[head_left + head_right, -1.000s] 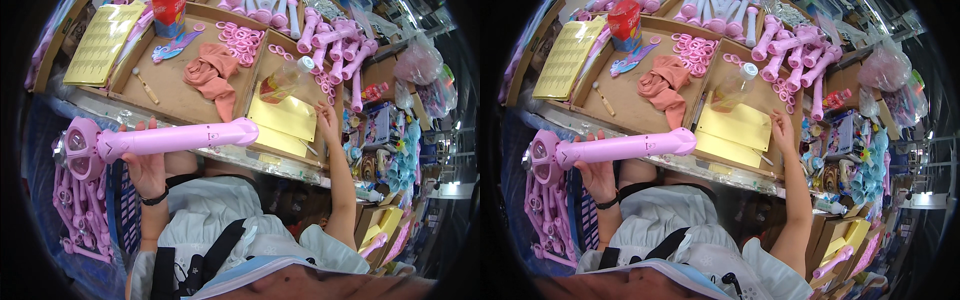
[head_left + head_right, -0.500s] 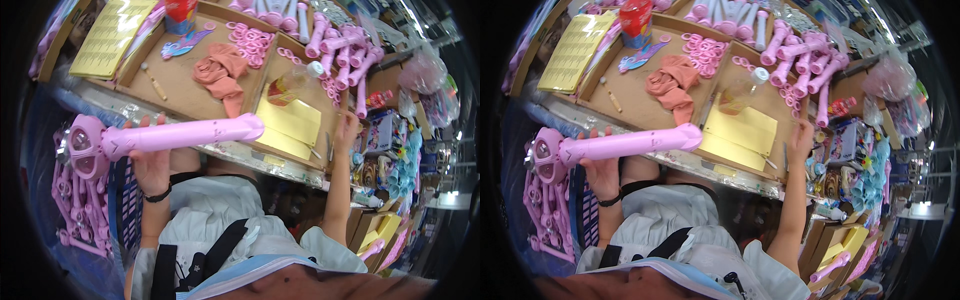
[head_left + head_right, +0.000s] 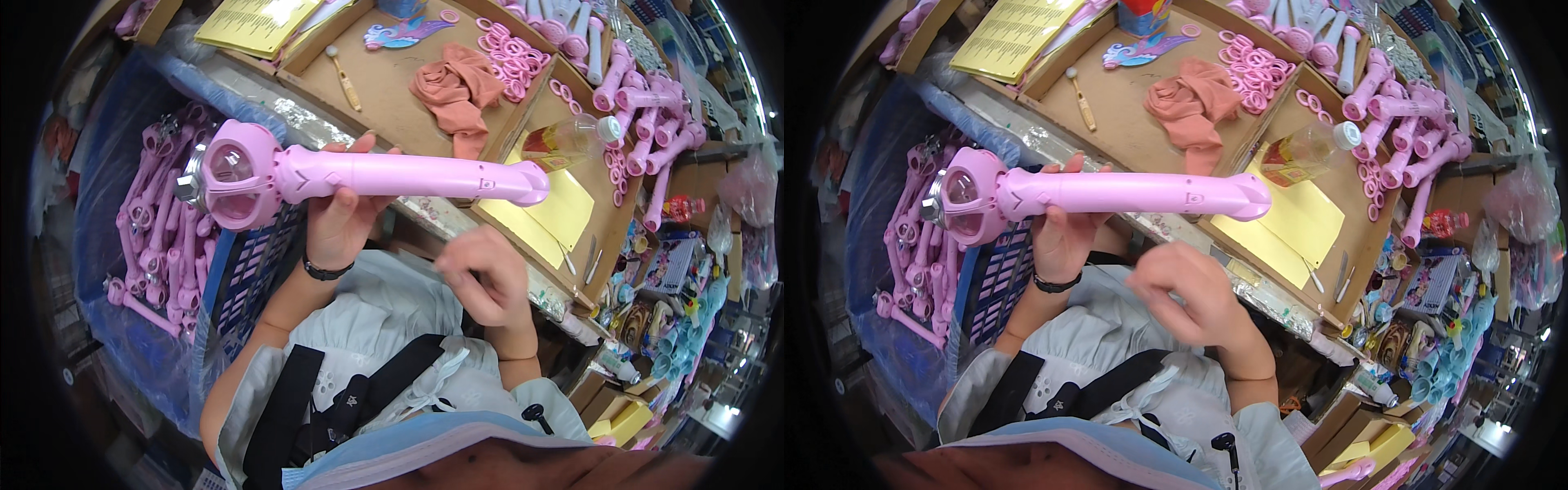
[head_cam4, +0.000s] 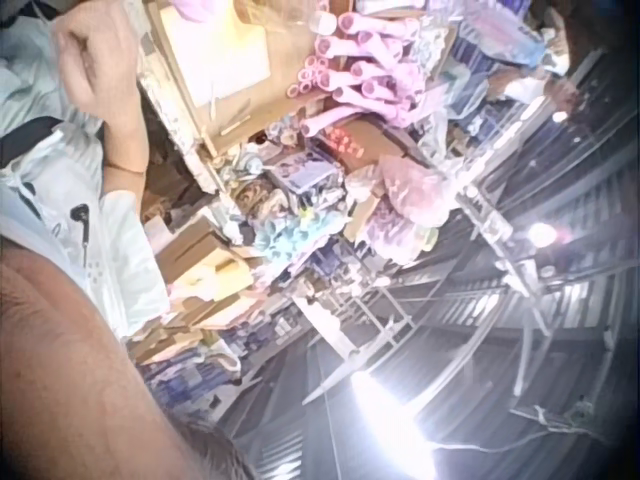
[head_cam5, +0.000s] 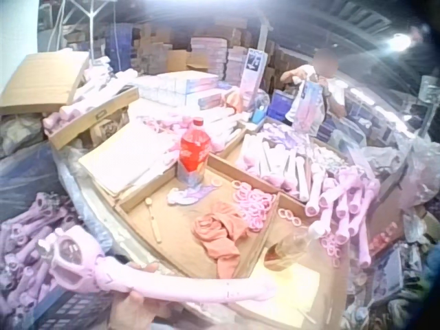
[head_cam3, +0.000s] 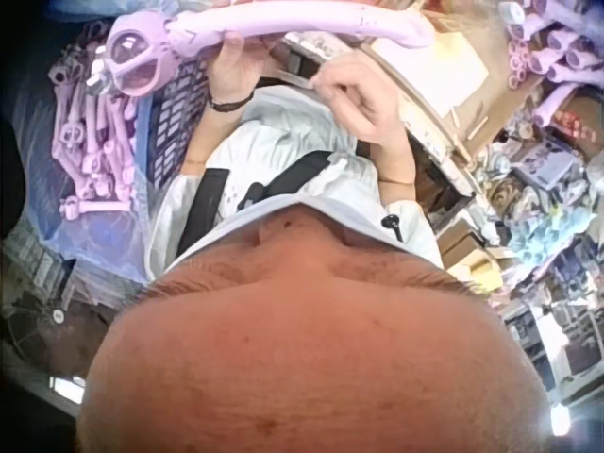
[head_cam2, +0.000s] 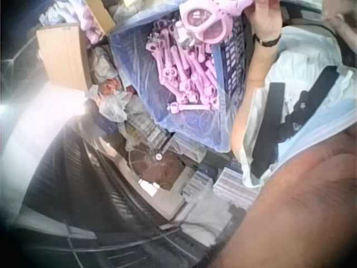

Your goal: The person assembles pink bubble-blowing wands by attaching clear plastic heads to pink handles, wiping the surfaces with a cloth, and using a small blade to trim excess plastic. They then test the assembled wands by activating their lights and placing them into a blue crate.

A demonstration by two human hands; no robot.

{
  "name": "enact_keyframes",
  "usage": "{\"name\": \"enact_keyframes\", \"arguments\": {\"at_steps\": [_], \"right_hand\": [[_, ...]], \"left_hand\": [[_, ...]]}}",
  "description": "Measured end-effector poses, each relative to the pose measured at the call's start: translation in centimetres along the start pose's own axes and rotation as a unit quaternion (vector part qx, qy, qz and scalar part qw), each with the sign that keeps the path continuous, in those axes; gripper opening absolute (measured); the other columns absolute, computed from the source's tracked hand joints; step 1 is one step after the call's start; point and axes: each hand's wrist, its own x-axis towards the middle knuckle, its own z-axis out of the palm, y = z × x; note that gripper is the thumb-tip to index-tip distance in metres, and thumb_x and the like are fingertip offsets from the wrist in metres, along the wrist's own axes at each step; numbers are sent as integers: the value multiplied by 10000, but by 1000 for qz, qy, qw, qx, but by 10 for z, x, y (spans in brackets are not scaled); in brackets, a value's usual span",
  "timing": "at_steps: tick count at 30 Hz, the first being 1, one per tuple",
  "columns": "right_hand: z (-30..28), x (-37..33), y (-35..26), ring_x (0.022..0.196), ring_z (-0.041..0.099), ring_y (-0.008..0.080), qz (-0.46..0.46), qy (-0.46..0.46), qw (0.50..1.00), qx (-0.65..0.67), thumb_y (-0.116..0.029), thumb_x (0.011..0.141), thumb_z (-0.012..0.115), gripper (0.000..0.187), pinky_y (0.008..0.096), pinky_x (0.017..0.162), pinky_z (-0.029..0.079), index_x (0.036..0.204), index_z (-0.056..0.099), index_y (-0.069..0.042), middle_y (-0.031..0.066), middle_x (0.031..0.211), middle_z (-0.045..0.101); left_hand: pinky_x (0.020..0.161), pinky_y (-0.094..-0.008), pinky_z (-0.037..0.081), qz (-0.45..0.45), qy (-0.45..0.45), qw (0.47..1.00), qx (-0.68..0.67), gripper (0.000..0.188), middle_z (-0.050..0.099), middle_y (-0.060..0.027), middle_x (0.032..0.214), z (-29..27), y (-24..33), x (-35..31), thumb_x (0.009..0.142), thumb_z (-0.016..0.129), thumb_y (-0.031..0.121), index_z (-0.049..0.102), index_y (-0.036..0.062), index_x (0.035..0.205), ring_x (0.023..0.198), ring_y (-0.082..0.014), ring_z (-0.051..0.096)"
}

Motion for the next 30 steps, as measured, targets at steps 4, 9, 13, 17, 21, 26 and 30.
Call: {"name": "enact_keyframes", "arguments": {"at_steps": [4,9,13,17,21,26,30], "right_hand": [[26,1,14,717,490,69,167,52,931,321,-12,890,523,111,205,615,402,999,539,-18,50,939,561],[41,-2,27,703,475,42,227,55,898,372,-50,902,532,114,169,588,377,1011,525,-19,40,914,563],[48,-2,30,723,497,36,280,88,912,287,-66,893,568,128,175,605,405,1007,530,-20,9,891,563],[56,-2,31,706,530,45,282,134,932,183,-38,873,597,115,202,598,435,983,566,-33,3,854,575],[59,1,34,635,571,153,110,139,972,-155,1,796,633,137,257,555,455,921,612,-48,54,802,593],[48,1,28,645,582,261,-73,94,951,-284,10,671,670,232,315,559,476,888,637,-67,66,781,596],[44,-4,18,633,577,220,-65,-33,995,-70,-7,693,665,204,305,548,464,884,639,-76,68,802,594]], "left_hand": [[1002,-497,408,0,36,996,81,483,387,-89,1393,6,-8,-2,881,603,156,351,166,1292,1297,-352,355],[1032,-489,376,-22,42,996,77,474,392,-77,1382,11,-15,-2,886,582,103,336,153,1289,1308,-333,345],[1031,-472,381,-10,27,997,71,470,389,-69,1385,12,-15,-2,885,584,97,340,161,1281,1312,-323,343],[1041,-449,370,6,42,999,33,455,413,-102,1353,13,-14,-4,881,530,-31,337,121,1265,1288,-305,382],[1043,-453,362,26,31,998,58,462,410,-108,1357,12,-17,-5,880,524,-41,342,132,1267,1292,-316,374],[1040,-457,373,33,49,997,56,458,406,-111,1359,9,-17,-3,882,522,-40,341,131,1266,1287,-316,381],[1039,-453,382,27,87,995,35,451,409,-110,1352,10,-18,0,884,525,-32,341,127,1264,1284,-310,385]]}}
